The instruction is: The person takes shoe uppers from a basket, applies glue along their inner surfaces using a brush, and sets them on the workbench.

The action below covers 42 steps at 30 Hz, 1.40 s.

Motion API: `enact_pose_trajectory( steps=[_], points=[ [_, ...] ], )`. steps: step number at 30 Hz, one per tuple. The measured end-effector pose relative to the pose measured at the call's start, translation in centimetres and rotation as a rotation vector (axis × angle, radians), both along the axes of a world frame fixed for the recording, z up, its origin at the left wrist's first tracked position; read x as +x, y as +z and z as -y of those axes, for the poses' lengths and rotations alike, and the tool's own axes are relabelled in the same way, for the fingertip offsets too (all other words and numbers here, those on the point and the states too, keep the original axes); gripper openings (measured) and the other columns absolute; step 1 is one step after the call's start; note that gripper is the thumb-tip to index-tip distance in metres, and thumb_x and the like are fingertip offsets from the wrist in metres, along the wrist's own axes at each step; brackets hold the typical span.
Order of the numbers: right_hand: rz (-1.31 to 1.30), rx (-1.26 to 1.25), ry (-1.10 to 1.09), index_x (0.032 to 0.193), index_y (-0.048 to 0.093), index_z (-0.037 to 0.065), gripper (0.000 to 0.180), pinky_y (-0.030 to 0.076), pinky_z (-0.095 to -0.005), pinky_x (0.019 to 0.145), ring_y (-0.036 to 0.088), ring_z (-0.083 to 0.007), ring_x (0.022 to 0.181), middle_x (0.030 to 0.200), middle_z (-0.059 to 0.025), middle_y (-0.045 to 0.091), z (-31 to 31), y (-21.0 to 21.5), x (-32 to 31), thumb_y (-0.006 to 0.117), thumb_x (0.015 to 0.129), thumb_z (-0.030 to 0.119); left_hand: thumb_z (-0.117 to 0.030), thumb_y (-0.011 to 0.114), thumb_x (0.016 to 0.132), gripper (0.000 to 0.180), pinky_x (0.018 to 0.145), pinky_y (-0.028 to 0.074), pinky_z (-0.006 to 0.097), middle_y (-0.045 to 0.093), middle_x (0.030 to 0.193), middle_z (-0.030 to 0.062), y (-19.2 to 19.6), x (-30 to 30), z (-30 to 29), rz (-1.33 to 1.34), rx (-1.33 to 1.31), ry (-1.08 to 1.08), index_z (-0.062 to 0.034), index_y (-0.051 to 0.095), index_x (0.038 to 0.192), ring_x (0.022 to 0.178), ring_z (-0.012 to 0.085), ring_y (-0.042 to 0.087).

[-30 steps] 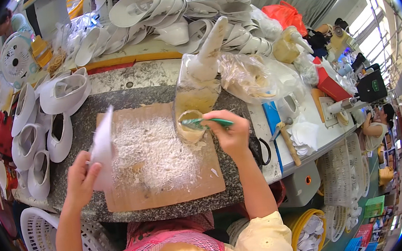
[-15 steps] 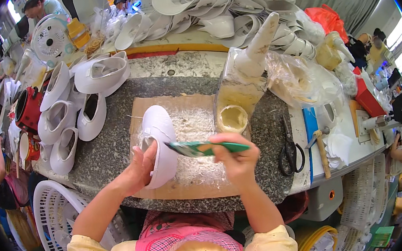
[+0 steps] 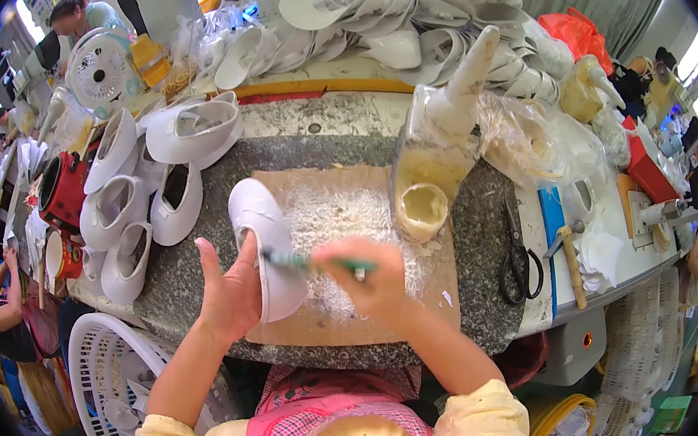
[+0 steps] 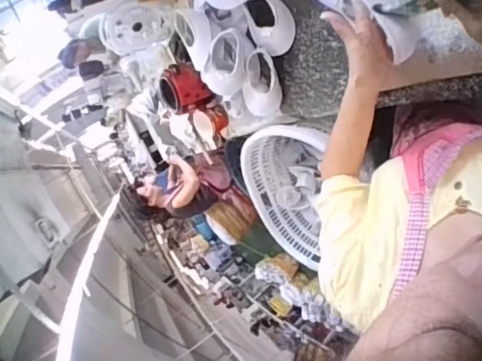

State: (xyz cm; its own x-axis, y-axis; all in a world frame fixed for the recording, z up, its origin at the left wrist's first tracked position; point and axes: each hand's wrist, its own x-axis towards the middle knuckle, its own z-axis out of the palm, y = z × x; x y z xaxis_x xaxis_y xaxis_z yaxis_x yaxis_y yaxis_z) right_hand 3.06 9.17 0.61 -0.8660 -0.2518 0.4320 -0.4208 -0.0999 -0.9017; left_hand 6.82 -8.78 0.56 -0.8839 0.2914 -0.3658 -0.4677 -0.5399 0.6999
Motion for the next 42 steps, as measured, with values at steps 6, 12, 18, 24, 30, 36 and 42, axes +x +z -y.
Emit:
enact_pose_trajectory(
  steps=[6,12,18,24,30,36,42],
  points=[
    [-0.055,0.093,-0.041,0.079,0.059,0.003,0.008,0.042,-0.0216,0.048,0.054,-0.0102,0.057,0.072,-0.0052,0.060,-3.3,-1.3,2.7,0.058,0.072,0.002,-0.064,0.020,0.075,0.073,0.089,0.030,0.037,0.041,0.114,0.0109,-1.7,-0.9,0.5,0.049,-0.330,-0.080,-0.0085,0.027,0.122,0.105,0.0237,0.041],
    [-0.329,0.418,-0.502,0.079,0.057,-0.002,0.008,0.037,-0.0219,0.046,0.047,-0.0110,0.052,0.066,-0.0084,0.055,-9.2,-0.6,-2.0,0.057,0.073,0.003,-0.039,0.038,0.082,0.043,0.059,0.042,0.036,0.054,0.062,0.0181,-0.6,-4.0,-0.8,-0.580,-1.477,-0.266,0.0004,0.053,0.075,0.062,0.0329,0.054],
    [-0.404,0.352,-0.400,0.077,0.059,0.004,0.015,0.038,-0.0239,0.046,0.050,-0.0168,0.051,0.064,-0.0087,0.054,-12.3,-0.2,-2.2,0.057,0.064,-0.003,-0.024,0.052,0.075,0.024,0.077,0.039,0.035,0.054,0.086,0.0146,0.2,-1.0,2.7,-1.194,-1.109,-0.611,0.0000,0.053,0.079,0.088,0.0280,0.049],
    [-0.246,0.474,-0.194,0.076,0.059,0.003,0.011,0.038,-0.0222,0.046,0.051,-0.0145,0.053,0.067,-0.0078,0.054,-12.5,-1.5,-3.2,0.059,0.066,0.001,-0.009,0.056,0.064,0.033,0.073,0.041,0.034,0.054,0.082,0.0091,-1.8,0.5,2.3,-1.413,-1.473,-0.559,-0.0004,0.051,0.095,0.085,0.0227,0.051],
    [-0.196,0.170,-0.376,0.080,0.056,-0.001,0.008,0.039,-0.0198,0.045,0.051,-0.0109,0.055,0.076,-0.0092,0.055,-15.0,-3.1,-1.2,0.054,0.075,0.004,-0.010,0.051,0.071,0.045,0.061,0.042,0.039,0.052,0.069,0.0155,-2.6,1.6,-0.1,-0.879,-1.413,-0.313,-0.0028,0.040,0.113,0.066,0.0303,0.052],
    [0.111,-0.032,-0.346,0.083,0.056,-0.001,0.010,0.041,-0.0190,0.044,0.051,-0.0095,0.051,0.072,-0.0074,0.056,-11.1,-3.9,1.7,0.055,0.076,0.006,-0.024,0.042,0.084,0.056,0.092,0.026,0.030,0.032,0.125,0.0097,-1.2,1.5,-0.4,-0.215,-0.455,-0.189,-0.0072,0.014,0.129,0.113,0.0203,0.034],
    [-0.067,-0.204,-0.150,0.083,0.053,-0.003,0.013,0.042,-0.0248,0.043,0.052,-0.0158,0.049,0.070,-0.0107,0.054,-3.3,-2.5,1.4,0.056,0.074,0.006,-0.072,0.007,0.067,0.088,0.098,0.015,0.033,0.022,0.131,0.0095,-1.0,0.5,-1.3,-0.163,-0.224,-0.214,-0.0114,0.009,0.130,0.120,0.0208,0.022]
  ],
)
